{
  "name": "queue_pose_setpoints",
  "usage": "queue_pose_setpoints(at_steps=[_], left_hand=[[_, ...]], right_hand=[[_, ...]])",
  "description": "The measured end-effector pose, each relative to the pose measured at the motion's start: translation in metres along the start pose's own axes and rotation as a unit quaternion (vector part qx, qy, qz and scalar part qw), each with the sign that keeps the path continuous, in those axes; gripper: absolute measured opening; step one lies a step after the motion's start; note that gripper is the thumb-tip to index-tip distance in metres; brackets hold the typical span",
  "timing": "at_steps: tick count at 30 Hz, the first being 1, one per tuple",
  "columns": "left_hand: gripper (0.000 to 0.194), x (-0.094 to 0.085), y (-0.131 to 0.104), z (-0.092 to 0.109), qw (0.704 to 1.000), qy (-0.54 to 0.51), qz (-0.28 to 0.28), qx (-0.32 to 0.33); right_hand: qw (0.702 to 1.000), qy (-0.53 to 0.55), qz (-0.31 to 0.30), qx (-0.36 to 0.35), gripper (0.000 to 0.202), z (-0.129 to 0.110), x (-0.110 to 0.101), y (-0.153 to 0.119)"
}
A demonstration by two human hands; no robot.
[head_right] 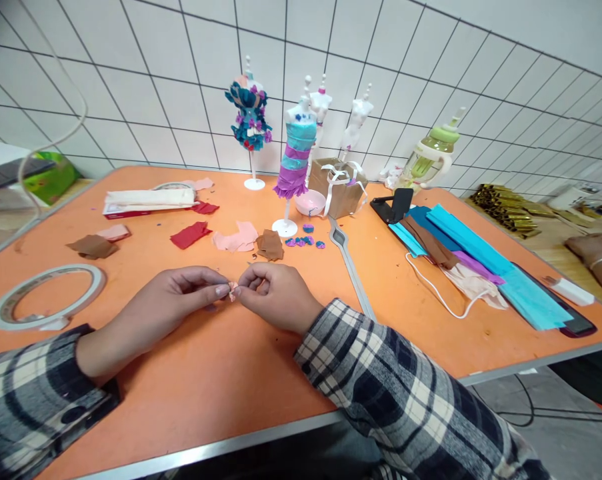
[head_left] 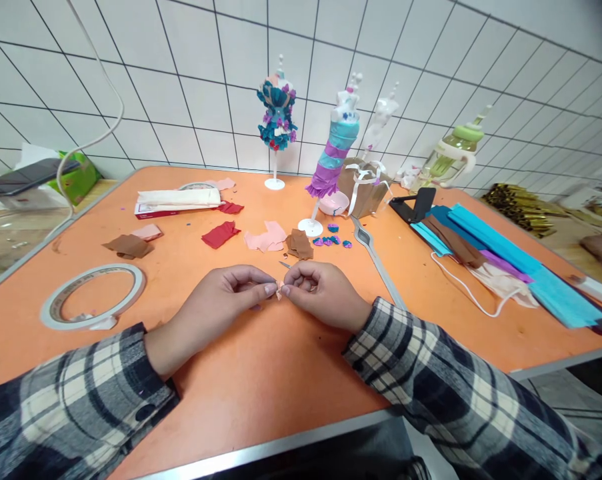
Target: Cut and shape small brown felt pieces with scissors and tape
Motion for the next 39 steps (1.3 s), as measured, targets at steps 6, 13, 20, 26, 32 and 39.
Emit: queue_pose_setpoints(at_steps=[6,13,20,26,32,39], left_hand=[[0.026,-0.001,0.003,-0.005,0.999,0.046,0.000,-0.005],[0.025,0.001,0.002,-0.003,0.998,0.067,0.006,0.003],[0.027,0.001,0.004,-0.010,0.998,0.057,-0.001,-0.011],[0.026,0.005,0.001,-0.002,0.997,0.076,-0.009,0.013],[0.023,0.004,-0.002,0.009,0.994,0.097,0.003,0.040],[0.023,0.004,-0.005,0.017,0.988,0.137,0.012,0.065]], right_hand=[[0.999,0.001,0.021,-0.040,0.020,-0.010,-0.005,0.001],[1.000,-0.005,0.023,-0.013,0.009,-0.003,-0.005,0.001],[0.999,0.041,0.023,0.028,0.008,0.003,-0.002,0.000],[0.999,0.037,0.023,0.021,0.012,0.002,-0.003,0.000],[0.999,0.039,-0.002,0.009,0.010,0.002,0.003,-0.001],[0.996,0.081,-0.006,0.022,0.014,0.005,0.006,-0.001]])
Point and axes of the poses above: each hand's wrist, its own y-axis towards the middle knuckle, its own x-axis out of the palm, z = x × y, the point moved 10 cm from there along y, towards the middle knuckle, and after that the axes turned 7 degrees about -x, right-handed, at the moved point
